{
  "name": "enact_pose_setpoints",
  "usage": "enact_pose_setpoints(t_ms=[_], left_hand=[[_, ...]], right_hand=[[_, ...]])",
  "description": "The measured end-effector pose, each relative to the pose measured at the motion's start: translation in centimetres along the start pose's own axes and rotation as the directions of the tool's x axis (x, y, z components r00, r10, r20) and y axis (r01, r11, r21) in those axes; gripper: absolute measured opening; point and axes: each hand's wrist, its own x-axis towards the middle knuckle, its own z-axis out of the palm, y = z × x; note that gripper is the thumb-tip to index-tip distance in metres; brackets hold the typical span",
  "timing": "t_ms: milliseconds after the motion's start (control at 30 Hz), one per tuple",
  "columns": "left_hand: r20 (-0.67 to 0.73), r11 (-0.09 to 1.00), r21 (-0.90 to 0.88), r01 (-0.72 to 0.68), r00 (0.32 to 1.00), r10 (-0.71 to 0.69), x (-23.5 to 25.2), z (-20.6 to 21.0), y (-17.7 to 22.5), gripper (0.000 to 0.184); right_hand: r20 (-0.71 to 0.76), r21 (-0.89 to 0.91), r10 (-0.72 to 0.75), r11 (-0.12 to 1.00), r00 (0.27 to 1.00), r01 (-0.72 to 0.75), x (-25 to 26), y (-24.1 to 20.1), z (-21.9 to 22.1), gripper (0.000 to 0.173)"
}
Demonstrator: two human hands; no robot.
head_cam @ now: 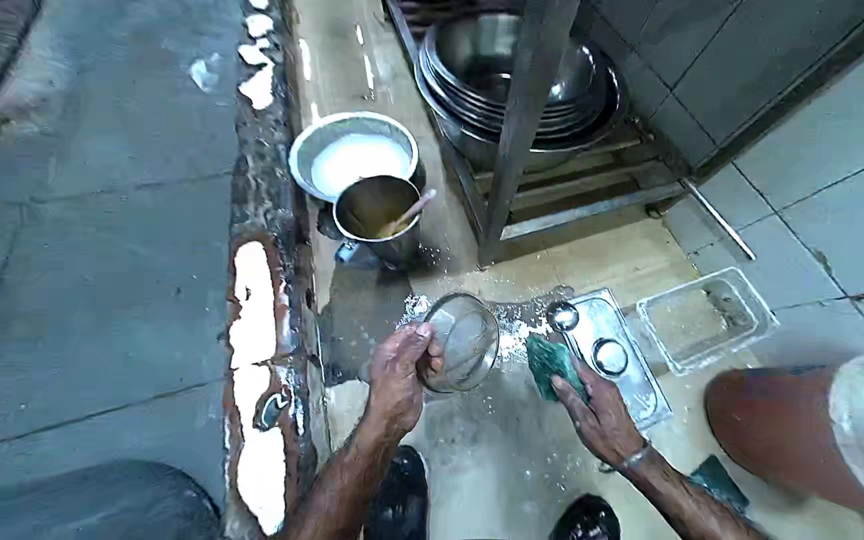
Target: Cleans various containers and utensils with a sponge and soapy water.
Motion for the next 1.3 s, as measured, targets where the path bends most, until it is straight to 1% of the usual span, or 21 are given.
enact_pose_setpoints(t_ms=[67,167,267,367,433,500,567,600,667,700,733,767,833,867,933,1000,1033,1100,1167,1233,1300], left_hand=[[0.012,0.994,0.07,0.081,0.997,-0.082,-0.3,0.5,-2.5,0.021],[0.034,0.987,0.115,0.114,0.992,-0.119,-0.8,1.4,-4.5,0.021],[-0.097,0.991,0.094,0.094,0.992,-0.085,-1.7,2.2,-4.7,0.017],[-0.241,0.995,0.077,0.064,0.97,-0.044,-1.9,1.7,-4.8,0.031],[-0.203,0.985,0.168,-0.035,0.977,0.07,-2.2,0.3,-5.2,0.04],[-0.156,0.957,0.257,-0.137,0.971,0.181,-2.0,-0.6,-5.5,0.041],[-0.121,0.929,0.317,-0.188,0.964,0.237,-1.7,-0.9,-5.3,0.039],[-0.101,0.914,0.342,-0.22,0.958,0.268,-1.7,-1.1,-4.9,0.039],[-0.076,0.863,0.372,-0.341,0.916,0.394,-1.6,-1.0,-3.6,0.036],[-0.043,0.836,0.37,-0.406,0.891,0.452,-1.6,-0.6,-2.7,0.037],[0.003,0.813,0.359,-0.459,0.872,0.49,-1.5,-0.1,-2.1,0.036],[0.05,0.79,0.361,-0.496,0.856,0.514,-1.3,0.4,-1.9,0.035],[0.044,0.787,0.367,-0.496,0.854,0.518,-0.7,0.8,-2.7,0.037],[-0.018,0.837,0.337,-0.432,0.886,0.464,-0.1,0.6,-3.1,0.038],[-0.162,0.947,0.24,-0.215,0.953,0.257,0.6,-0.6,-3.7,0.035],[-0.251,0.997,0.067,-0.038,0.966,0.054,1.1,-2.0,-3.9,0.03],[-0.265,1.0,0.009,0.006,0.964,-0.003,1.3,-2.5,-3.9,0.025],[-0.262,0.999,0.02,0.039,0.965,-0.032,1.4,-3.3,-4.3,0.024],[-0.228,0.992,0.118,0.044,0.973,-0.016,1.0,-3.5,-4.8,0.026],[-0.156,0.983,0.184,0.024,0.988,0.005,0.4,-3.4,-4.9,0.025],[-0.095,0.984,0.179,0.003,0.995,0.014,0.0,-3.3,-5.0,0.014]], right_hand=[[-0.128,-0.077,-0.206,0.977,0.97,0.197,1.2,-1.1,1.4,0.037],[-0.15,-0.181,-0.452,0.887,0.879,0.425,3.0,-3.2,4.0,0.036],[-0.007,-0.221,-0.523,0.832,0.852,0.509,2.4,-4.2,8.5,0.036],[-0.031,-0.232,-0.574,0.8,0.818,0.553,1.5,-4.3,11.8,0.035],[-0.072,-0.294,-0.629,0.755,0.774,0.586,1.4,-4.5,12.5,0.03],[-0.121,-0.344,-0.635,0.748,0.763,0.568,2.3,-5.0,12.2,0.031],[-0.199,-0.286,-0.559,0.819,0.805,0.497,3.8,-5.1,11.5,0.032],[-0.221,-0.218,-0.461,0.882,0.86,0.417,4.6,-4.9,11.0,0.032],[-0.171,0.054,-0.096,0.993,0.981,0.107,5.6,-4.1,10.4,0.032],[-0.097,0.234,0.104,0.969,0.99,-0.079,5.5,-3.8,10.9,0.032],[-0.033,0.394,0.237,0.896,0.971,-0.205,4.8,-3.5,12.1,0.031],[0.001,0.543,0.327,0.794,0.945,-0.275,3.9,-3.3,13.6,0.031],[0.038,0.763,0.525,0.534,0.85,-0.364,3.5,-3.6,15.2,0.028],[0.065,0.793,0.598,0.455,0.799,-0.405,4.1,-3.8,15.0,0.029],[0.152,0.77,0.633,0.406,0.759,-0.493,4.1,-3.2,14.0,0.032],[0.161,0.721,0.568,0.491,0.807,-0.49,3.2,-2.5,13.2,0.031],[0.103,0.682,0.531,0.578,0.841,-0.448,3.1,-2.6,12.7,0.028],[-0.133,0.497,0.417,0.813,0.899,-0.303,3.5,-3.8,11.6,0.024],[-0.302,0.223,0.108,0.974,0.947,-0.04,4.1,-5.0,10.7,0.028],[-0.257,0.022,-0.252,0.964,0.933,0.266,5.2,-6.0,10.9,0.028],[-0.13,-0.068,-0.444,0.896,0.887,0.439,6.0,-6.5,12.4,0.032]])
